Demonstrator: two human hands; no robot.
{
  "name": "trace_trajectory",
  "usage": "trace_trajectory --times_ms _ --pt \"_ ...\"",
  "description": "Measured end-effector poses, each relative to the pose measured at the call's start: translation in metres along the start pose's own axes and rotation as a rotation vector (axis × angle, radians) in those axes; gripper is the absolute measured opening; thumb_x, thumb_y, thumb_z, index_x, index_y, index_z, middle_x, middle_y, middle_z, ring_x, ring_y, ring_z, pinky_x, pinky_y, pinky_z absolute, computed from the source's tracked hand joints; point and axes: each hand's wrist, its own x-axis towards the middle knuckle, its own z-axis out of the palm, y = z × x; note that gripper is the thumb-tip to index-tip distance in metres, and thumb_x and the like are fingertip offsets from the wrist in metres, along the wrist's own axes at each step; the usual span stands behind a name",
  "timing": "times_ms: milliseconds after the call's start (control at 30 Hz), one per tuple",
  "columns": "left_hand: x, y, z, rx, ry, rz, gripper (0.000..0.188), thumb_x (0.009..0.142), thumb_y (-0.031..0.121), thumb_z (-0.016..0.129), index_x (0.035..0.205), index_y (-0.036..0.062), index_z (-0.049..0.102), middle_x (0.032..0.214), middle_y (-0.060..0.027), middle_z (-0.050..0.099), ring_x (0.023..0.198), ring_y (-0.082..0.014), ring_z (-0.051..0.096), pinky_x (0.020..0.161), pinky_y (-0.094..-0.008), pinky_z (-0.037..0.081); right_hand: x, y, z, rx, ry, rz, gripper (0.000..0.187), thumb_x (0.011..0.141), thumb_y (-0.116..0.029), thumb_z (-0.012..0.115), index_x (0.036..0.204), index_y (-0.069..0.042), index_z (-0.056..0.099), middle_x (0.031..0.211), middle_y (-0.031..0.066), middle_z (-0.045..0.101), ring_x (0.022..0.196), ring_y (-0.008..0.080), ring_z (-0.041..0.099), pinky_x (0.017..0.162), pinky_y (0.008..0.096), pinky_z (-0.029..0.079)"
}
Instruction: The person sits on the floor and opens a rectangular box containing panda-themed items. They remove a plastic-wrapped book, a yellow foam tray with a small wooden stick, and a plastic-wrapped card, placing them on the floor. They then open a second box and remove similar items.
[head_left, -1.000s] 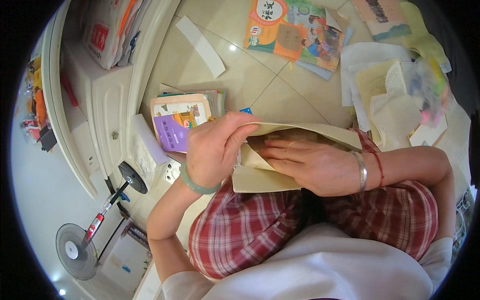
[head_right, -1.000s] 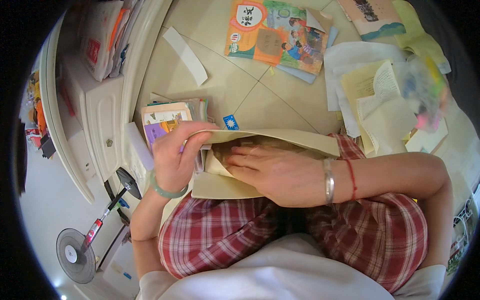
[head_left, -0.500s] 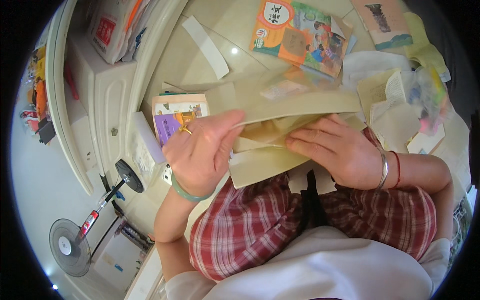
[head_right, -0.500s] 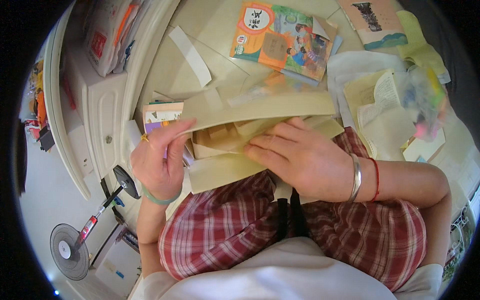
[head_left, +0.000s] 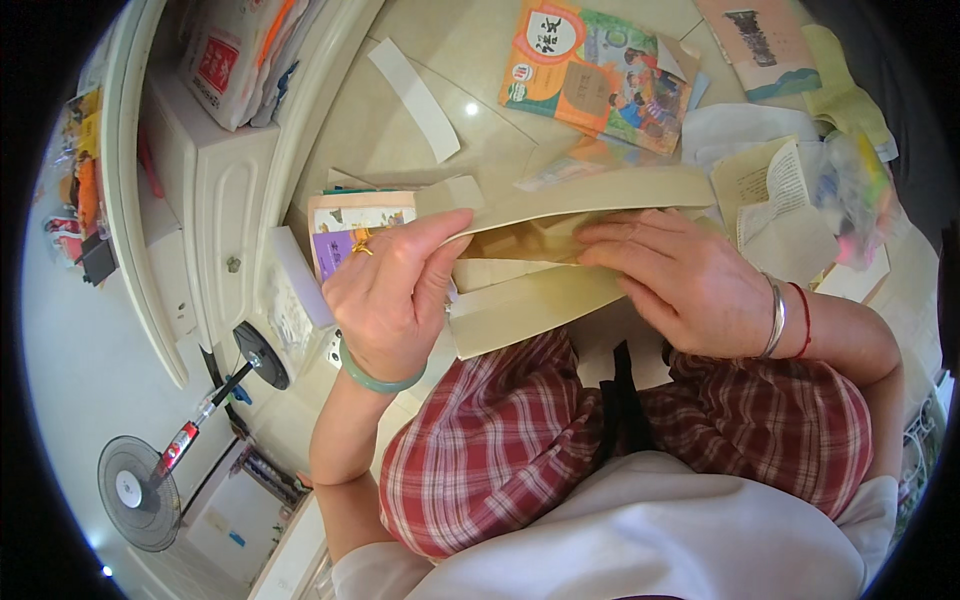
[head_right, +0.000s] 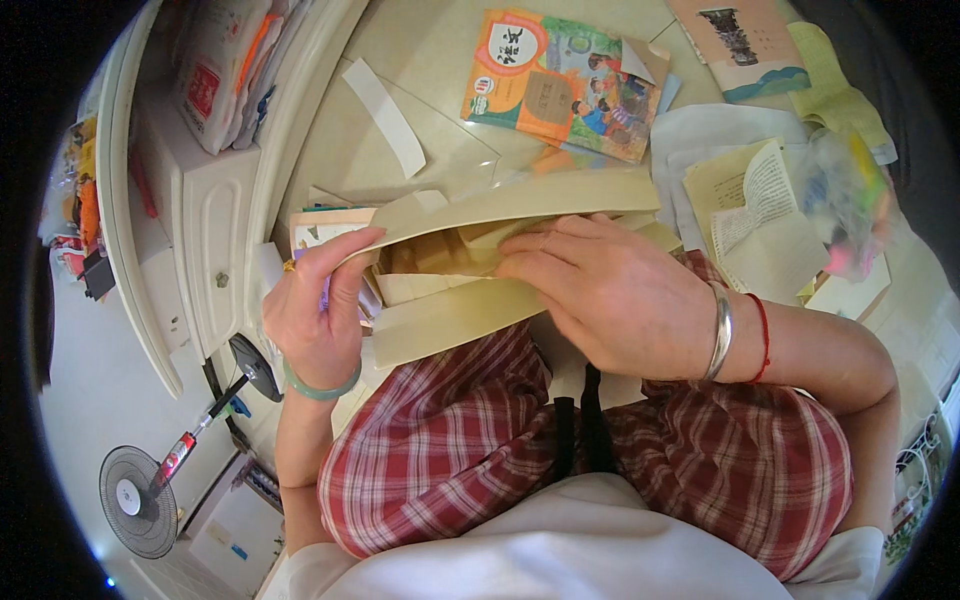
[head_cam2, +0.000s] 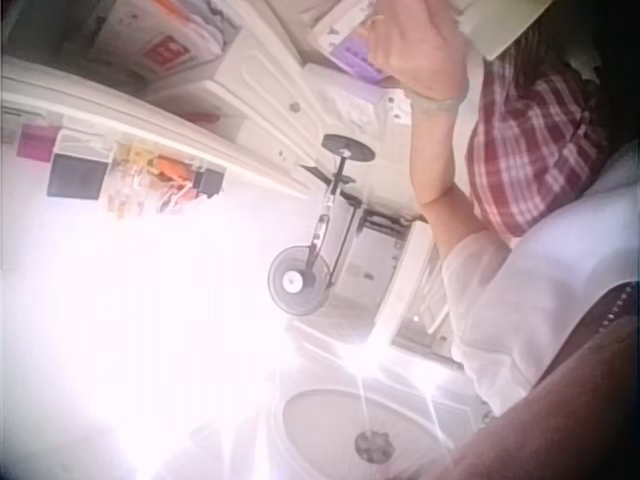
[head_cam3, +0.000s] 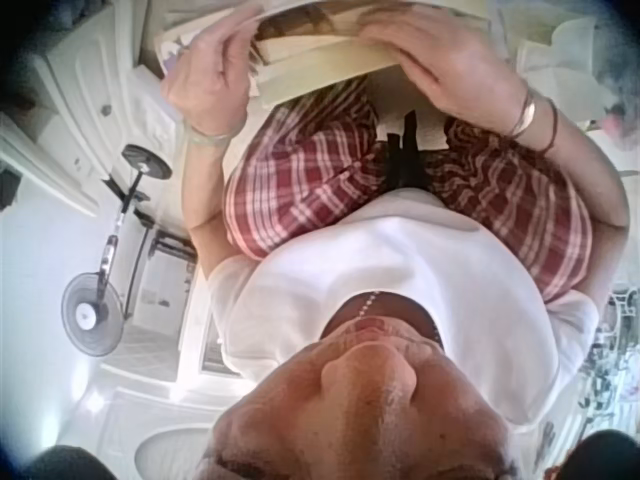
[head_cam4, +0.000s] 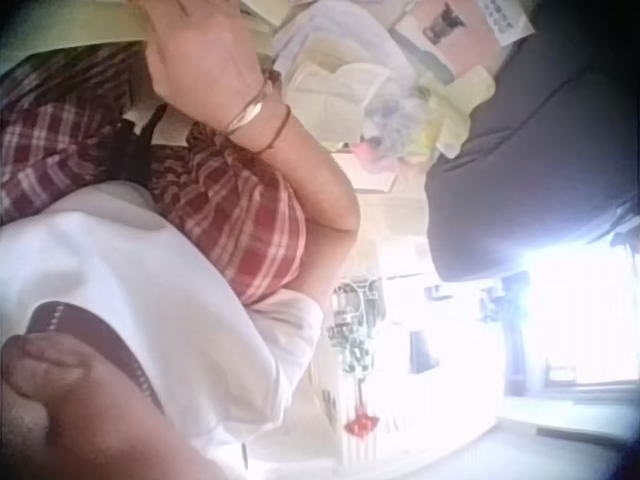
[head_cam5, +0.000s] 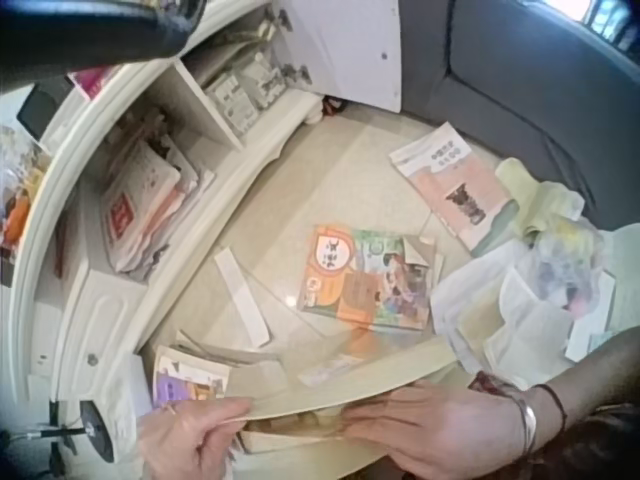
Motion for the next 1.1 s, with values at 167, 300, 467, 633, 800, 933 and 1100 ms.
trace_trajectory --times_ms 167,300,467,633,800,933,1100 --pt "-0.002 -0.003 -0.003 -0.089 -0.024 -0.054 0.014 0.085 0.003 0.065 0.099 0.0052 0.068 0.085 -0.0065 0.069 0.064 -0.0155 0.06 0.058 -0.024 0.046 0.006 0.0 -0.006 0.084 0.001 0.011 0.036 0.081 -0.003 0.058 0.117 -0.002 0.055 0.117 0.0157 0.061 0.1 0.0348 0.059 0.085 0.0422 0.048" --pt "0.001 -0.003 -0.003 -0.308 0.077 -0.192 0.017 0.079 0.007 0.072 0.095 0.0044 0.068 0.097 -0.0116 0.068 0.083 -0.0234 0.065 0.07 -0.028 0.05 0.015 0.01 -0.009 0.183 0.03 0.053 0.036 0.081 -0.003 0.059 0.117 -0.002 0.057 0.109 0.0166 0.063 0.095 0.0362 0.061 0.081 0.0415 0.05" --pt "0.012 0.006 -0.013 -0.265 -0.013 -0.032 0.026 0.068 0.019 0.081 0.09 0.009 0.069 0.127 -0.018 0.057 0.108 -0.0325 0.058 0.085 -0.0376 0.048 0.028 0.026 -0.01 -0.02 0.19 0.022 0.036 0.08 -0.005 0.063 0.115 -0.002 0.058 0.097 0.0152 0.064 0.088 0.0356 0.062 0.077 0.0418 0.05" --pt "0.019 0.012 -0.007 -0.106 0.004 0.091 0.023 0.066 0.023 0.081 0.081 0.0118 0.067 0.134 -0.0207 0.05 0.116 -0.0352 0.054 0.092 -0.0395 0.045 0.032 0.032 -0.018 -0.269 0.222 0.05 0.033 0.078 -0.008 0.066 0.109 -0.004 0.055 0.083 0.0143 0.062 0.082 0.0349 0.062 0.073 0.0424 0.049" --pt "0.031 0.03 -0.006 0.299 -0.089 0.32 0.042 0.066 0.019 0.076 0.106 0.0118 0.065 0.135 -0.0155 0.051 0.12 -0.0314 0.052 0.1 -0.0384 0.04 0.037 0.033 -0.025 -0.068 0.147 0.096 0.017 0.081 -0.008 0.063 0.096 -0.003 0.058 0.086 0.0132 0.065 0.083 0.0357 0.062 0.071 0.0429 0.049" --pt "0.044 0.057 0.029 0.399 -0.273 0.265 0.061 0.075 0.015 0.061 0.133 0.0041 0.049 0.124 -0.0113 0.059 0.096 -0.0202 0.06 0.087 -0.0332 0.044 0.047 0.044 -0.034 -0.059 0.111 0.116 0.016 0.083 -0.007 0.06 0.098 -0.004 0.063 0.092 0.0137 0.067 0.085 0.0361 0.062 0.07 0.0414 0.05" --pt "0.067 0.035 0.052 0.551 -0.106 0.352 0.044 0.075 0.014 0.058 0.119 0.0077 0.057 0.099 -0.0058 0.057 0.073 -0.0158 0.058 0.067 -0.0296 0.043 0.033 0.052 -0.025 0.138 0.494 0.089 0.02 0.081 0.0 0.064 0.1 -0.007 0.066 0.093 0.008 0.068 0.08 0.0264 0.065 0.071 0.0327 0.052"
